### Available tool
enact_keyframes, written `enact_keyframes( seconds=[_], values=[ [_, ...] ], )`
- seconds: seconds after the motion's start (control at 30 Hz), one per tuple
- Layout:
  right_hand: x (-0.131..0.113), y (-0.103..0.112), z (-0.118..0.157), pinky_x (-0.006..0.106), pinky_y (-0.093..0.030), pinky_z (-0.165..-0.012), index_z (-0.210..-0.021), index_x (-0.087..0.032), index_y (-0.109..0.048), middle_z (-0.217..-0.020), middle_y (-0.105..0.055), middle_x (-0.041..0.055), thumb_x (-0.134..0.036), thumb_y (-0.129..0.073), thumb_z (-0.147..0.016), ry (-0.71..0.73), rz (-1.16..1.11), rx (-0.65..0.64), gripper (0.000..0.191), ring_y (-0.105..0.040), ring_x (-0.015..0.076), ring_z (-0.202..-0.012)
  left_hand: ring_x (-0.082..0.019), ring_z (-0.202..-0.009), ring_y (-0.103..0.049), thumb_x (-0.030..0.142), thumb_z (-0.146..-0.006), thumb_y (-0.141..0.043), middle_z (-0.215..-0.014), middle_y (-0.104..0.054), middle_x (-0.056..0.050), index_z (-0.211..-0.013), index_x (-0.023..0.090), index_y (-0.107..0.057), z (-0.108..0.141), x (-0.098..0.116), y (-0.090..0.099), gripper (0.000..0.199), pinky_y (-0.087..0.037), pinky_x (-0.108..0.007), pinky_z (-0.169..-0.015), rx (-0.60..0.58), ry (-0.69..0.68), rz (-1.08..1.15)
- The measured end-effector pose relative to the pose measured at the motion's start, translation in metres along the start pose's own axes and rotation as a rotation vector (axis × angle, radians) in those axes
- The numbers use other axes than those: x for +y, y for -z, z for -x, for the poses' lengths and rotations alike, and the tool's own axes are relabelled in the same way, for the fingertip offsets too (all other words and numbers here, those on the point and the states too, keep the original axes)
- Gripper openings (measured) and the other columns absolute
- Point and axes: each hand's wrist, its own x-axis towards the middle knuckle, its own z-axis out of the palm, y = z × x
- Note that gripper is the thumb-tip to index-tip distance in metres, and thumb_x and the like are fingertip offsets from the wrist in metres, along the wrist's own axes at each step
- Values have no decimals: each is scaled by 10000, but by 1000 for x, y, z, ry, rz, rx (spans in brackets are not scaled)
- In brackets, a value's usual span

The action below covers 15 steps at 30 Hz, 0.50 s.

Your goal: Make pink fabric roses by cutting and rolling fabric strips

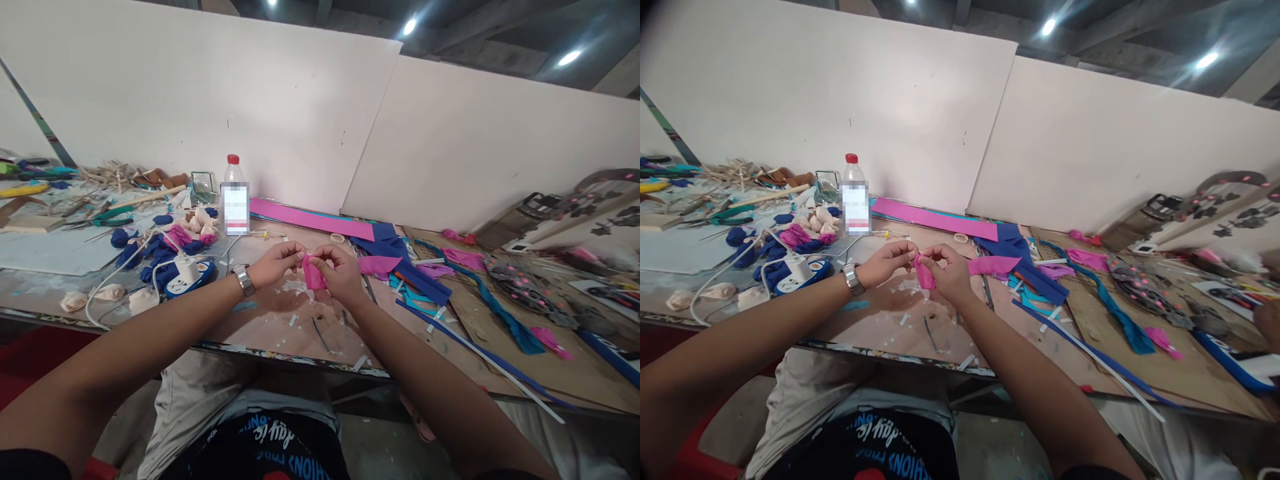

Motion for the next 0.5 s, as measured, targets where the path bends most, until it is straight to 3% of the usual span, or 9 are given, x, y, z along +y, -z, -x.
enact_keyframes(
  seconds=[0.1, 0.2, 0.33, 0.5],
  values=[
    [1, 0, -1, 320, -493, -756, -830, -196, -693, -834, -704, 26, -351, -750, -838, -31, -7, 39, 165, -619, 179, -777, -129, -699, -526, 567, -886, -622, -778, -558, -4, -847, 170, -582, 1, -1, 1, 402, -458, -283, -683, 42, -17, -41],
    [-1, 1, -2, 314, -492, -739, -806, -190, -700, -807, -697, 28, -343, -752, -831, -40, 1, 71, 164, -611, 177, -757, -135, -734, -537, 502, -877, -660, -833, -587, -14, -895, 174, -585, 4, -1, 1, 337, -452, -282, -692, 114, -75, -242],
    [-3, -1, 1, 316, -484, -736, -812, -195, -702, -795, -696, 21, -347, -750, -832, -37, 23, 53, 161, -600, 177, -749, -146, -717, -532, 505, -850, -695, -801, -611, -13, -881, 182, -597, 8, 1, -3, 339, -435, -289, -678, 138, -103, -516],
    [-4, -4, 4, 323, -475, -749, -809, -200, -710, -811, -710, 26, -371, -745, -851, -10, 75, 17, 180, -607, 183, -772, -138, -662, -514, 407, -852, -671, -735, -604, 5, -826, 187, -604, 10, 2, -8, 231, -391, -279, -623, 150, -91, -661]
  ],
)
